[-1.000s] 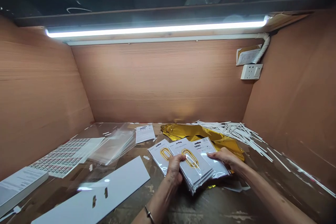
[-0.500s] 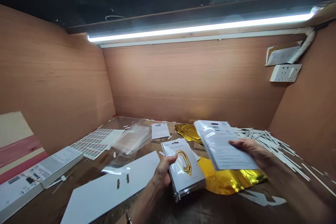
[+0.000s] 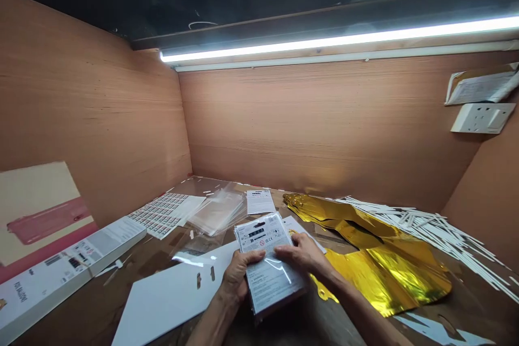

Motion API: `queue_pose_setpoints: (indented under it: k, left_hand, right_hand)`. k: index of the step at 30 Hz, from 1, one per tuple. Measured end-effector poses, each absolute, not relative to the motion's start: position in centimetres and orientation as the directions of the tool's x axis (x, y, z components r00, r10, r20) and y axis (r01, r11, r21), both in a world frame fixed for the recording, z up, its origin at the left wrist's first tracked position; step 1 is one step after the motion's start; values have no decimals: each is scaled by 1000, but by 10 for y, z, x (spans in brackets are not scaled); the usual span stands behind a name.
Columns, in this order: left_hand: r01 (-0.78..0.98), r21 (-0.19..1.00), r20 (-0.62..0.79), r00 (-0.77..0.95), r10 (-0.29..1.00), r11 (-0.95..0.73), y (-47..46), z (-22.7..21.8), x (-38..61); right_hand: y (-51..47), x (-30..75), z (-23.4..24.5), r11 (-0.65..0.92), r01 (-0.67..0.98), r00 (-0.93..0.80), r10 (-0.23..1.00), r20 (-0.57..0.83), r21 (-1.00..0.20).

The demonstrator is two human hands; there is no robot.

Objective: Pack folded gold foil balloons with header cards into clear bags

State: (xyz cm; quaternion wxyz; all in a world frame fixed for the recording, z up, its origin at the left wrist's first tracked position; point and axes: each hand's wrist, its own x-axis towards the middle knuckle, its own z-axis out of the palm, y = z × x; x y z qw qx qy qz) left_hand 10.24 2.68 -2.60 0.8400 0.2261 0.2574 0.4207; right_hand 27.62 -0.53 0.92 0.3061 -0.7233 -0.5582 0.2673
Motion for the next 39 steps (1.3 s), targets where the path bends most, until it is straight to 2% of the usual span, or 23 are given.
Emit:
queue_pose_setpoints:
  k: [4, 7, 11, 14, 19, 22, 28, 33, 36, 39]
  left_hand:
    - [-663, 572, -347, 337, 875, 483, 44, -23, 90]
    - [-708, 567, -393, 218, 893, 422, 52, -22, 85]
    - [-761, 511, -380, 215, 899, 399, 51, -22, 86]
    - [-785, 479, -393, 207, 896, 392, 48, -21, 87]
    - [-787, 495, -353, 205, 913, 368, 47, -25, 86]
    - [-779, 527, -298, 207, 932, 341, 46, -28, 86]
    - [-778, 536, -277, 204, 939, 327, 45, -27, 87]
    - [-775, 557, -296, 151, 943, 299, 43, -25, 89]
    - [-758, 587, -303, 120, 945, 284, 39, -23, 91]
    - [-743, 593, -214, 224, 951, 308, 34, -21, 90]
  right_hand:
    - [8, 306, 12, -317, 825, 371, 928, 26, -468]
    - [15, 317, -3, -370, 876, 387, 922, -7, -309]
    - [22, 313, -23, -367, 910, 371, 929, -17, -195]
    - [29, 314, -25, -366, 914, 366, 930, -31, -177]
    - [38, 326, -26, -420, 881, 413, 907, -76, -220]
    - [42, 331, -30, -438, 849, 436, 897, -76, -296]
    - [40, 349, -17, -382, 717, 422, 904, -73, -583]
    - [25, 351, 25, -220, 577, 383, 924, 22, -786]
    - [20, 316, 29, -122, 555, 290, 955, 54, -823]
    - [19, 272, 13, -99, 600, 266, 961, 81, -794]
